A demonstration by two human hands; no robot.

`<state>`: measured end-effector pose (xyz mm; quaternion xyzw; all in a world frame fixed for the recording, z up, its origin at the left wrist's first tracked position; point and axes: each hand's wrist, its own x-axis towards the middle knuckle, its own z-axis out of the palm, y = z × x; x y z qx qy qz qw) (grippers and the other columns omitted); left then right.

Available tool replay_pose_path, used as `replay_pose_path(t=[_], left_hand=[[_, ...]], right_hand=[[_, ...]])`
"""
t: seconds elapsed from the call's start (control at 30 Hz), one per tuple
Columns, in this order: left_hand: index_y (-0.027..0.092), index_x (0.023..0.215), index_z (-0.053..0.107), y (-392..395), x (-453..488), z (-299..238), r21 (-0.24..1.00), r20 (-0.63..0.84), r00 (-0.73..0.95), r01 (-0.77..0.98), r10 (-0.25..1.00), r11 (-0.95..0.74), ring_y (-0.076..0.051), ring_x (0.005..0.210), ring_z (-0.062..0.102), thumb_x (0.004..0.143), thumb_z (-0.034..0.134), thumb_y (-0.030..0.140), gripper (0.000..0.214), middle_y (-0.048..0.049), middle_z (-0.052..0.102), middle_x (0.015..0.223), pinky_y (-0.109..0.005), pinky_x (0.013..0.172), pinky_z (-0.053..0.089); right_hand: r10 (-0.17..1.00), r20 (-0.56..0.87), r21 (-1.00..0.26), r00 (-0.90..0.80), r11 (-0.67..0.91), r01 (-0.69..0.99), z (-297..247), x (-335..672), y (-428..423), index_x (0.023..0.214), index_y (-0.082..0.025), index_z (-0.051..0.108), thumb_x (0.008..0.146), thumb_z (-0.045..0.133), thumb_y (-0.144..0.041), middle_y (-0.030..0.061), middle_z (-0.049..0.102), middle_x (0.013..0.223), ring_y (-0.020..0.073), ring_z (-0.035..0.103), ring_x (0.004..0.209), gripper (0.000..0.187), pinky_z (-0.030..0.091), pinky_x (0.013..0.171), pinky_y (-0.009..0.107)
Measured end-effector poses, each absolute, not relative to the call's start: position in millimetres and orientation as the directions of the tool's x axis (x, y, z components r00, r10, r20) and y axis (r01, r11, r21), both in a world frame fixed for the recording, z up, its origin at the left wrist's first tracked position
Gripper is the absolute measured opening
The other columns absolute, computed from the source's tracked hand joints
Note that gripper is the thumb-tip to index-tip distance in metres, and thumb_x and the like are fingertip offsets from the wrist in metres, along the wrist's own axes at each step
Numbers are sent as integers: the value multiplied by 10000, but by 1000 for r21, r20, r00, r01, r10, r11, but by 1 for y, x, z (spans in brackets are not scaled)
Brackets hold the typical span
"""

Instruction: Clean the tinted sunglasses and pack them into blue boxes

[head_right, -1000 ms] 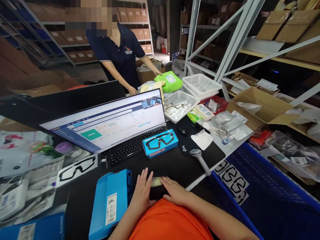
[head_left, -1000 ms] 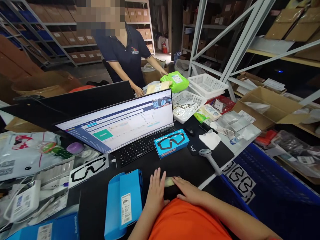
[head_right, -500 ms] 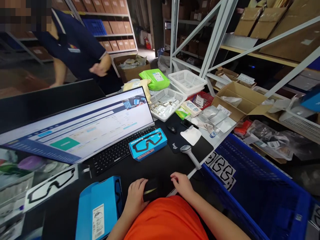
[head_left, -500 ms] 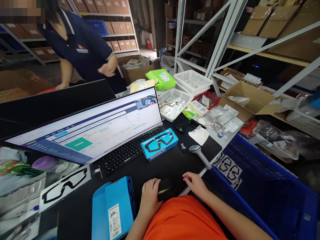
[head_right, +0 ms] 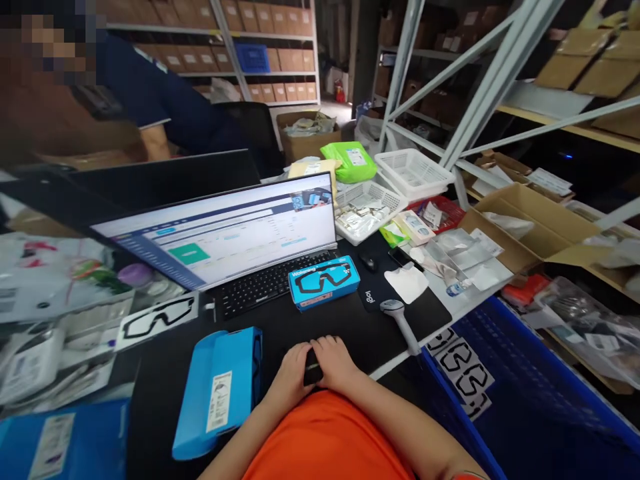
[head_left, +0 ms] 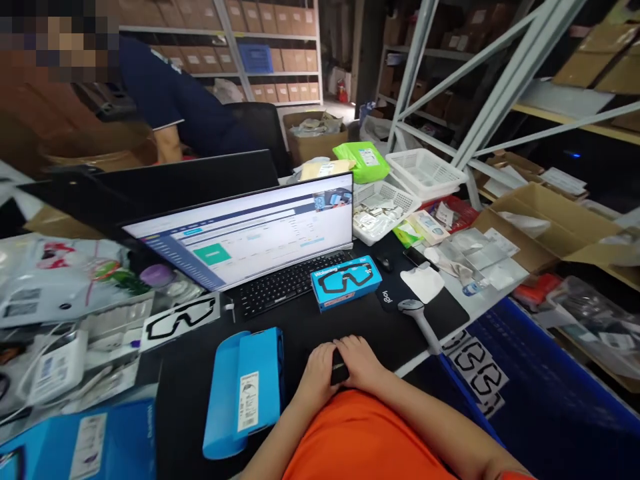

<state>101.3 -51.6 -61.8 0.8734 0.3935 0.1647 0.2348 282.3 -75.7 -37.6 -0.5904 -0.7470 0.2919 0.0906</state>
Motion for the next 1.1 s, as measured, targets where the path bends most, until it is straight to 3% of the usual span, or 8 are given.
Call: replay_pose_path(t=[0.1, 0.17, 0.3, 0.4, 0.53, 0.73, 0.93, 1.1], left_hand=[[169, 1506, 226, -57, 76, -55, 604, 53, 516, 665, 855, -439, -404, 1452, 330, 560, 782, 207, 1098, -212, 362, 1546, -596, 1139, 359], [193, 1543, 117, -63, 59, -52, 717, -105, 395, 666, 913, -206, -395, 1455, 325, 564, 794, 194, 1190, -215, 280, 1582, -585, 1136, 370], [237, 1504, 276, -71, 49, -54, 837, -339, 408, 542, 848, 75, -217, 1059, 674, 675, 666, 99, 926, -137, 554, 1367, -381, 890, 574], [230, 1418, 415, -69, 57, -55, 847, -304, 399, 529, 865, 53, -121, 821, 663, 795, 521, 97, 646, -73, 624, 1190, -273, 724, 572], [215, 1035, 636, -59, 61, -43, 822, -238, 383, 568, 892, -25, -153, 797, 604, 882, 494, 210, 209, -30, 610, 954, -289, 751, 531], [200, 675, 593, -54, 59, -28, 742, -181, 340, 664, 923, -99, -227, 1000, 557, 882, 493, 199, 230, -51, 568, 1013, -363, 893, 464], [206, 900, 664, -65, 75, -38, 734, -203, 310, 677, 929, -65, -267, 976, 573, 904, 407, 186, 258, -89, 561, 1044, -471, 913, 488], [263, 1167, 691, -74, 121, -36, 799, -144, 515, 564, 845, -207, -341, 1146, 517, 811, 613, 316, 368, -119, 605, 1200, -556, 1052, 374]], right_hand=[[921, -206, -575, -331, 159, 802, -42, 298, -77, 1394, -196, 498, 613, 850, -318, 147, 575, 1319, 350, 521, 1199, 866, 410, 1043, 498], [938, -141, -658, -315, 149, 738, -45, 316, -83, 1362, -207, 508, 612, 859, -333, 130, 558, 1325, 326, 513, 1220, 838, 414, 1059, 458], [962, 10, -766, -271, 182, 617, -44, 346, -93, 1347, -195, 501, 654, 839, -346, 158, 538, 1323, 345, 494, 1247, 786, 391, 1083, 482], [942, 60, -754, -329, 259, 604, -34, 354, -94, 1349, -208, 496, 696, 803, -347, 159, 542, 1318, 349, 491, 1248, 735, 383, 1083, 489], [935, 51, -708, -350, 281, 648, -20, 354, -92, 1349, -202, 488, 678, 772, -251, 149, 537, 1326, 332, 479, 1253, 731, 372, 1090, 461], [919, -144, -509, -367, 249, 824, -16, 339, -94, 1395, -229, 502, 644, 787, -279, 135, 550, 1318, 345, 497, 1178, 804, 388, 1018, 472], [887, -241, -323, -394, 309, 894, -25, 299, -89, 1495, -263, 423, 681, 726, -211, 149, 582, 1259, 357, 535, 1101, 870, 426, 923, 485], [852, -200, -269, -484, 427, 863, -45, 280, -81, 1411, -244, 545, 744, 643, -165, 164, 646, 1213, 374, 559, 1054, 678, 434, 874, 504]])
